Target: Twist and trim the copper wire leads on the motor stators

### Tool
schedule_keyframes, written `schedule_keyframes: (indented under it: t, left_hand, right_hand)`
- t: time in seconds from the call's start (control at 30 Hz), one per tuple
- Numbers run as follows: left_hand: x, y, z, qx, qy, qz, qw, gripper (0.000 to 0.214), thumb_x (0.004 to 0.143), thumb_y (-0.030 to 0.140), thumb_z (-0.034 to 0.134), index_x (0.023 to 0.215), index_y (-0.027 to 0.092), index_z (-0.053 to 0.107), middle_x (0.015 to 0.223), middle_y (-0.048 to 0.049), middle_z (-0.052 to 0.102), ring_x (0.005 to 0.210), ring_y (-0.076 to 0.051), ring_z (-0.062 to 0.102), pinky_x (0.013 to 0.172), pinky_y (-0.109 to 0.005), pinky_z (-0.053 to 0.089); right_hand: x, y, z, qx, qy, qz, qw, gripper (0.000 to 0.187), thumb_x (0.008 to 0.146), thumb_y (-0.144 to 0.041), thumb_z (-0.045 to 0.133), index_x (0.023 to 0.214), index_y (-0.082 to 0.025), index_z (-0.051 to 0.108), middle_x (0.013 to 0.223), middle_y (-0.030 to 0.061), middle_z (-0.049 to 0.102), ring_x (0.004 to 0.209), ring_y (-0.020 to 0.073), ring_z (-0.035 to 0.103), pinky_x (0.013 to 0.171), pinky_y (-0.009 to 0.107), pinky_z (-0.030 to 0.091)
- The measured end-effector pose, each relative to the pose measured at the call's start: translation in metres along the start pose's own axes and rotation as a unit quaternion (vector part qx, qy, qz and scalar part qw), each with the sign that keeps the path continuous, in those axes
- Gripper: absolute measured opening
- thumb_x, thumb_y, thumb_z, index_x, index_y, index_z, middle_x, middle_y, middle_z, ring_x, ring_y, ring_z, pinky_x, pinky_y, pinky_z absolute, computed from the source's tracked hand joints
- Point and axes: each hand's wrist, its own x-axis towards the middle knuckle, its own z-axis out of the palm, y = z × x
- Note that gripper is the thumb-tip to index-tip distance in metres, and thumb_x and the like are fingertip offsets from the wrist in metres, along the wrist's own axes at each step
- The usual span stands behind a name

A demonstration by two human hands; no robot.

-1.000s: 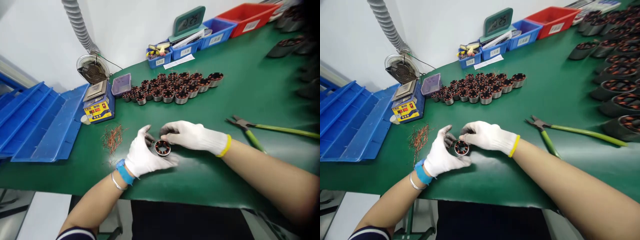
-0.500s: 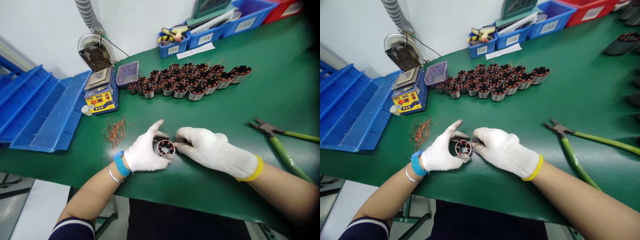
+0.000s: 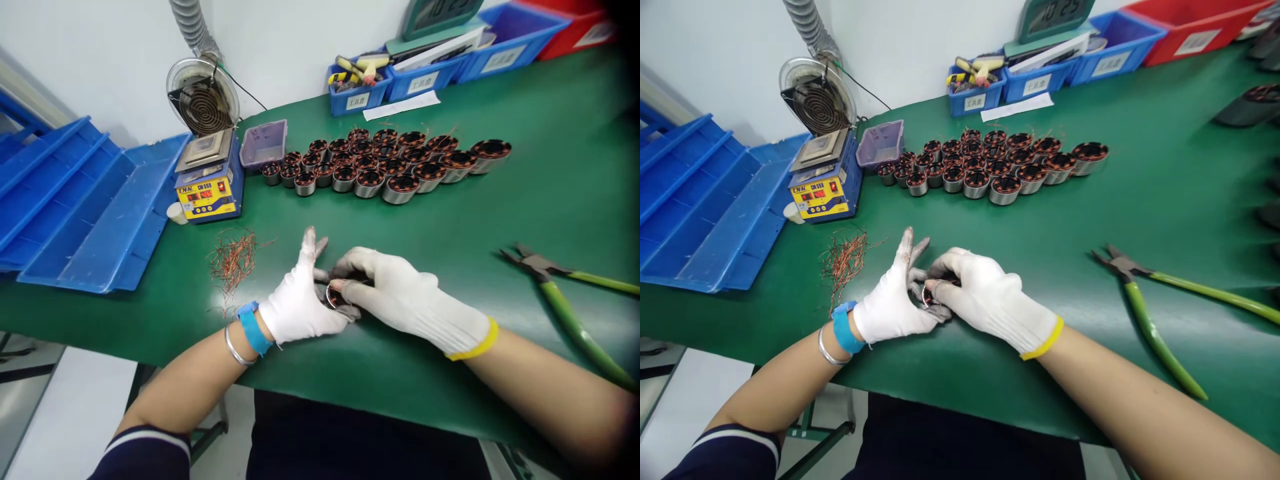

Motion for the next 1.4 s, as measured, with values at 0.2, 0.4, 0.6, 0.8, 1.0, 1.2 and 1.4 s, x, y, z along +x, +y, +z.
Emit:
schedule_keyframes:
  t: [0.2, 0.4, 0.6, 0.8, 1.0, 1.2, 1.4]
  left_hand:
    - [0.006, 0.004, -0.005, -0.02, -0.053, 0.002, 0.998, 0.131, 0.064, 0.021, 0.077, 0.153, 0.027, -0.019, 0.147, -0.0216, 0.043, 0.105, -0.023, 0.066, 0.078, -0.031, 0.058]
    - [0.008, 0.009, -0.01, 0.04, -0.076, 0.004, 0.996, 0.122, 0.062, 0.025, 0.078, 0.157, 0.021, 0.002, 0.109, -0.0075, 0.069, 0.08, -0.018, 0.069, 0.077, -0.032, 0.058]
    - [0.005, 0.008, -0.01, 0.092, -0.065, 0.024, 0.993, 0.108, 0.062, 0.029, 0.076, 0.154, 0.022, 0.018, 0.112, -0.0065, 0.069, 0.092, -0.023, 0.07, 0.085, -0.037, 0.057]
    - [0.005, 0.007, -0.017, 0.164, -0.078, 0.042, 0.982, 0.098, 0.065, 0.026, 0.069, 0.152, 0.023, 0.024, 0.117, -0.0056, 0.07, 0.105, -0.028, 0.068, 0.093, -0.042, 0.055]
    - [0.007, 0.007, -0.02, 0.201, -0.076, 0.057, 0.975, 0.092, 0.065, 0.027, 0.068, 0.149, 0.025, 0.032, 0.119, -0.0044, 0.069, 0.111, -0.03, 0.065, 0.1, -0.044, 0.051]
    - [0.008, 0.009, -0.022, 0.227, -0.084, 0.063, 0.968, 0.078, 0.067, 0.03, 0.067, 0.141, 0.023, 0.045, 0.12, -0.0055, 0.069, 0.109, -0.029, 0.066, 0.098, -0.044, 0.052]
    - [0.01, 0.009, -0.022, 0.248, -0.083, 0.116, 0.958, 0.052, 0.066, 0.03, 0.068, 0.116, 0.019, 0.065, 0.112, -0.0073, 0.072, 0.101, -0.028, 0.068, 0.093, -0.041, 0.054]
  right_hand:
    - [0.003, 0.007, -0.008, -0.026, 0.031, 0.046, 0.998, 0.023, 0.085, -0.04, 0.048, 0.082, -0.023, 0.064, 0.076, 0.0001, 0.069, 0.069, 0.0184, 0.062, 0.057, 0.029, 0.036]
    - [-0.016, 0.007, -0.014, -0.145, 0.013, 0.145, 0.979, 0.019, 0.078, -0.04, 0.051, 0.075, -0.026, 0.064, 0.075, 0.0002, 0.069, 0.068, 0.0231, 0.063, 0.053, 0.03, 0.03]
    - [-0.024, 0.014, -0.019, -0.213, -0.007, 0.102, 0.972, 0.023, 0.081, -0.041, 0.048, 0.077, -0.026, 0.065, 0.078, 0.0027, 0.07, 0.066, 0.0237, 0.063, 0.05, 0.032, 0.034]
    - [-0.042, 0.02, -0.014, -0.198, 0.221, -0.098, 0.95, 0.057, 0.079, -0.059, 0.052, 0.121, -0.021, 0.062, 0.122, 0.0118, 0.065, 0.066, 0.0209, 0.064, 0.055, 0.035, 0.049]
    - [-0.034, 0.03, 0.013, -0.226, 0.046, -0.039, 0.972, 0.047, 0.086, -0.05, 0.044, 0.124, -0.03, 0.065, 0.098, 0.0052, 0.074, 0.077, 0.0294, 0.069, 0.054, 0.036, 0.047]
    - [-0.022, 0.03, -0.001, -0.163, -0.007, 0.005, 0.987, 0.038, 0.088, -0.045, 0.04, 0.102, -0.031, 0.073, 0.099, 0.0015, 0.075, 0.086, 0.0259, 0.069, 0.06, 0.033, 0.045]
    - [-0.021, 0.029, -0.001, -0.206, -0.036, -0.001, 0.978, 0.034, 0.089, -0.042, 0.04, 0.096, -0.03, 0.071, 0.091, 0.0023, 0.073, 0.077, 0.0236, 0.066, 0.053, 0.029, 0.033]
